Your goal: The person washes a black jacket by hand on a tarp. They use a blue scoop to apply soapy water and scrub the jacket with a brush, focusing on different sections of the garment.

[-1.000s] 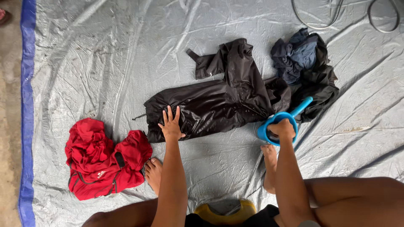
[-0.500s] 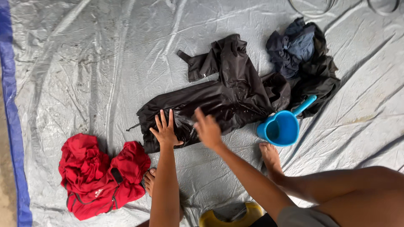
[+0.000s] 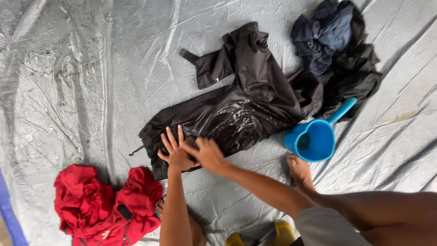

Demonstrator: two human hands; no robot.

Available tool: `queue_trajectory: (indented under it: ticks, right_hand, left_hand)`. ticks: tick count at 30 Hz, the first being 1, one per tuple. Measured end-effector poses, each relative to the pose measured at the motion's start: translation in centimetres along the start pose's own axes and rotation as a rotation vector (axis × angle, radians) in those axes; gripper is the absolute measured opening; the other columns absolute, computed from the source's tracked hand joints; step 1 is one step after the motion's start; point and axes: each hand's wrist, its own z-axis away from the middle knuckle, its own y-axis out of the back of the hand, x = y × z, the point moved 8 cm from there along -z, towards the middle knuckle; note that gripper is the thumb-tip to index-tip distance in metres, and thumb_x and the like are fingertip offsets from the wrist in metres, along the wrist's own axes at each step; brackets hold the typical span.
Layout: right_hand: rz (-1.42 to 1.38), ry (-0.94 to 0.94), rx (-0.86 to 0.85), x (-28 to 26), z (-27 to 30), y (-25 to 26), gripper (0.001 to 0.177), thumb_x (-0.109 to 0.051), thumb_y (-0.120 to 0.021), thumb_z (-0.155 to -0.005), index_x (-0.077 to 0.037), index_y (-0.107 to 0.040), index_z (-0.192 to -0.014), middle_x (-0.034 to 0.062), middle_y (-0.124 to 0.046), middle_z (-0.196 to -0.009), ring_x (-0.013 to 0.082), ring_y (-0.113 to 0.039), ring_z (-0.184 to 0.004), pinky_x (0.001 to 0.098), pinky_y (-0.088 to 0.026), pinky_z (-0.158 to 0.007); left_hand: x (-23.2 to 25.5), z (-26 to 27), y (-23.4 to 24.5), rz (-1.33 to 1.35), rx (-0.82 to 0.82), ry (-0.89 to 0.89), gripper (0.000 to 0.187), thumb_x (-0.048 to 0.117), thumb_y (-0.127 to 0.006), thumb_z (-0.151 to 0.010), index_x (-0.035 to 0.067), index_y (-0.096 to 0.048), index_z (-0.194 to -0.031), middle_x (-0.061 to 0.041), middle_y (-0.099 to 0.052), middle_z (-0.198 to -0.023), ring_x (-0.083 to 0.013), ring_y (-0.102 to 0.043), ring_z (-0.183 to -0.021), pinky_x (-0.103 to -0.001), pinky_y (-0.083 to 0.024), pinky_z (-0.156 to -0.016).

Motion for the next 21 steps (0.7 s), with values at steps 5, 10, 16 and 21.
queue_trajectory:
  ticks: [5,10,16,21]
  right_hand:
    - [0.178,-0.026,0.244,8.0,-8.1,7.2,0.03,-0.037,-0.061,-0.109,-0.023,-0.076,-0.131,0.0191,-0.065,-0.093,0.0447,-0.072,-0.077,0.0571,-0.052,-0.064]
    - [-0.588,-0.36,0.145,2.0,-5.2,4.7,0.038,-0.033,-0.052,-0.107,0.0,-0.067,-0.118,0.0302,-0.076,-0.092,0.0445,-0.074,-0.074,0.0528,-0.052,-0.065]
    - [0.398,0.169,0.32,3.1,-7.3,8.3,0.015,-0.031,-0.073,-0.1,-0.02,-0.082,-0.104,0.0109,-0.064,-0.081,0.0289,-0.064,-0.066,0.0458,-0.047,-0.055]
    - [-0.045,-0.258,0.439,4.9,-7.2,10.6,0.035,-0.044,-0.069,-0.098,-0.018,-0.064,-0.121,0.0158,-0.062,-0.088,0.0388,-0.065,-0.073,0.0493,-0.046,-0.061]
  left_hand:
    - [-0.6,0.8,0.1,0.016,0.006,-0.043,0.181,0.039,-0.111,-0.063,0.033,0.03,-0.176,-0.018,0.038,-0.179,-0.0491,0.029,-0.164,-0.087,-0.008,-0.111]
    - [1.0,2.0,2.8,0.071,0.067,-0.059,0.179,0.034,-0.111,-0.062,0.033,0.025,-0.178,-0.017,0.04,-0.179,-0.0503,0.031,-0.163,-0.088,-0.004,-0.109]
    - [0.5,1.7,1.5,0.05,0.051,-0.069,0.18,0.037,-0.111,-0.062,0.037,0.029,-0.176,-0.017,0.043,-0.178,-0.0507,0.035,-0.161,-0.088,-0.005,-0.109]
    - [1.5,1.9,3.3,0.083,0.072,-0.097,0.18,0.036,-0.11,-0.061,0.036,0.028,-0.177,-0.016,0.042,-0.178,-0.0517,0.035,-0.161,-0.089,-0.005,-0.107]
